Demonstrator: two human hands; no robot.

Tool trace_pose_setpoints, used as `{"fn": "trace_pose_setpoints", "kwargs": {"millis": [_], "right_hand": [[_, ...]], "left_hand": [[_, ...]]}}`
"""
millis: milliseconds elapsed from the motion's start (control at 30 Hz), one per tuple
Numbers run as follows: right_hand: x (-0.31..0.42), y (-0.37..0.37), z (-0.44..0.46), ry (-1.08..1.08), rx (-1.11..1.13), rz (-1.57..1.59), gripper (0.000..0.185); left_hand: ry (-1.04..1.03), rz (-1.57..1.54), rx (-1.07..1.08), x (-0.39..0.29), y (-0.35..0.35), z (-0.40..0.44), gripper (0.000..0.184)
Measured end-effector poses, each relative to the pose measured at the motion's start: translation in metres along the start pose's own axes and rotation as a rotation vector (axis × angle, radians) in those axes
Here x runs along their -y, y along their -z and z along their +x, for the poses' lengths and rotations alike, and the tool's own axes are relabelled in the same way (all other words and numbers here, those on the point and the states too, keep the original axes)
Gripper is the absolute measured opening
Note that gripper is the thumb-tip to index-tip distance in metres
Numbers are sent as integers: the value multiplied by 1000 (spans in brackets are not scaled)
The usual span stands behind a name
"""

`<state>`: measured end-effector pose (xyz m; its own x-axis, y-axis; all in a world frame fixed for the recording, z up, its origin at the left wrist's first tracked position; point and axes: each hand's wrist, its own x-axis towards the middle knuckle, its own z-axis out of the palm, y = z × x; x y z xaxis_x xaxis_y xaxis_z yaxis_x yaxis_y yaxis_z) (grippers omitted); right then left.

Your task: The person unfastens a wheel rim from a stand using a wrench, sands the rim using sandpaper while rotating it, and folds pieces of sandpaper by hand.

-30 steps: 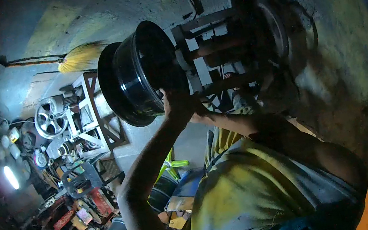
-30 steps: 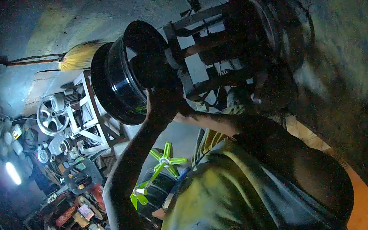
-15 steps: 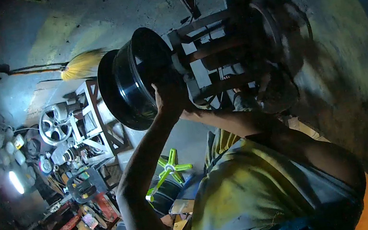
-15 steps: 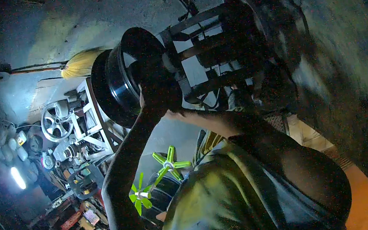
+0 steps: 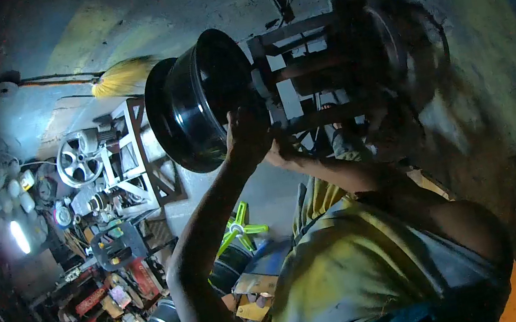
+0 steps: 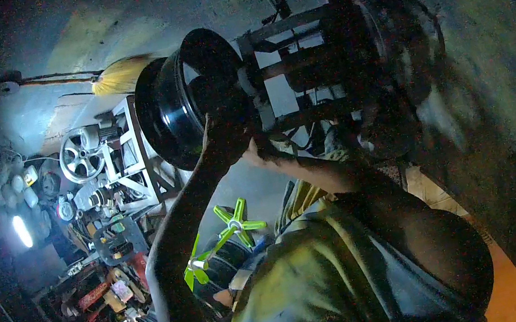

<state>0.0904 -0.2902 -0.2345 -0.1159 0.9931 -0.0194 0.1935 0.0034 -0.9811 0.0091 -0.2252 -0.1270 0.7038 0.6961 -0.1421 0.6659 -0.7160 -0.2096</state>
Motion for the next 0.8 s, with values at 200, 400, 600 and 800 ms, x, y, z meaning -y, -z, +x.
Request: {"fn": "trace_pose_setpoints", "kwargs": {"millis": [200,400,600,800], "right_hand": [[-40,-34,5,-50,-234,93,37],[-63,-56,0,71,-158,-39,36],[-16,-29,12,-95,-84,101,41],[-141,-119,18,-257,-239,134,44]], "left_hand": [[-216,-33,-243,30,-9,-2,34],[-211,105,-215,35,-41,-14,24],[-291,106,-184,41,-40,-10,14],[-256,2,468,36,-20,10,42]]}}
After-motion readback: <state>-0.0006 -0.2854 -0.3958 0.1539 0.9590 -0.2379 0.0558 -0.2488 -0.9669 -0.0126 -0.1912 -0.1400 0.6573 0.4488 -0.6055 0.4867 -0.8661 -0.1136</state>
